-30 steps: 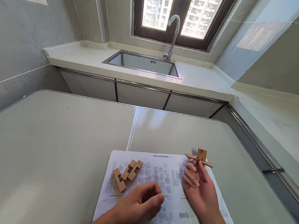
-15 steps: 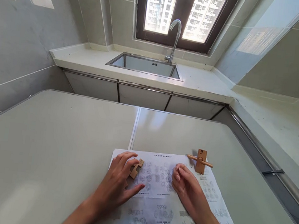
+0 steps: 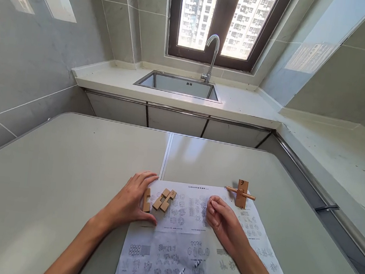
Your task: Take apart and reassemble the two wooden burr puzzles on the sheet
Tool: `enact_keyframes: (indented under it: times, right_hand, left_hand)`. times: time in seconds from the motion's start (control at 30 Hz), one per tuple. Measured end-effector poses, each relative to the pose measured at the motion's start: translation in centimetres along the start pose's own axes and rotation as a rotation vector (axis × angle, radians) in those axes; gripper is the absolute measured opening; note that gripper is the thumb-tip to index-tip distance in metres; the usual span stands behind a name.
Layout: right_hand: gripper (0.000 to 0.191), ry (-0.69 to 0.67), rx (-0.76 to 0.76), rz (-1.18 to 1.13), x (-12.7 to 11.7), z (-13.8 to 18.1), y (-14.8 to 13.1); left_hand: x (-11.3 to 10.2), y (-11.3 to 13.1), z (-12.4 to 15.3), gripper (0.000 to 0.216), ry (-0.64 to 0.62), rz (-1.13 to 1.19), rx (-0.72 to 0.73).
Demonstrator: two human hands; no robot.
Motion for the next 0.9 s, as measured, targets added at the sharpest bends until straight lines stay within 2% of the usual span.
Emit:
enact_keyframes:
  times: [0.2, 0.4, 0.6, 0.9]
  right_hand:
    - [0.03, 0.001, -0.012, -0.002, -0.2, -0.1, 0.1]
    - [0.031, 0.002, -0.015, 0.003, -0.1, 0.0, 0.2]
    - [0.032, 0.007, -0.005, 0.016, 0.3, 0.2, -0.1]
    - [0.032, -0.01, -0.007, 0.06, 0.1, 0.0, 0.2]
  left_hand:
    - [0.8, -1.1, 0.4, 0.11, -0.047, 0.099, -0.118]
    - [2.0, 0.2, 0.4, 0.107, -0.111, 0.244, -0.154]
    - [2.8, 1.8, -0.2, 0.104, -0.129, 0.301, -0.116]
    - [3.9, 3.4, -0.6, 0.085, -0.117, 0.308, -0.056]
Point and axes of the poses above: each hand's wrist, its own z-axis away from the middle knuckle, its own x-axis out of the palm, y = z × x, the point moved 5 cm from there along -z, towards the middle knuckle, and after that the axes turned 5 degrees about y, right-handed, at the moved point
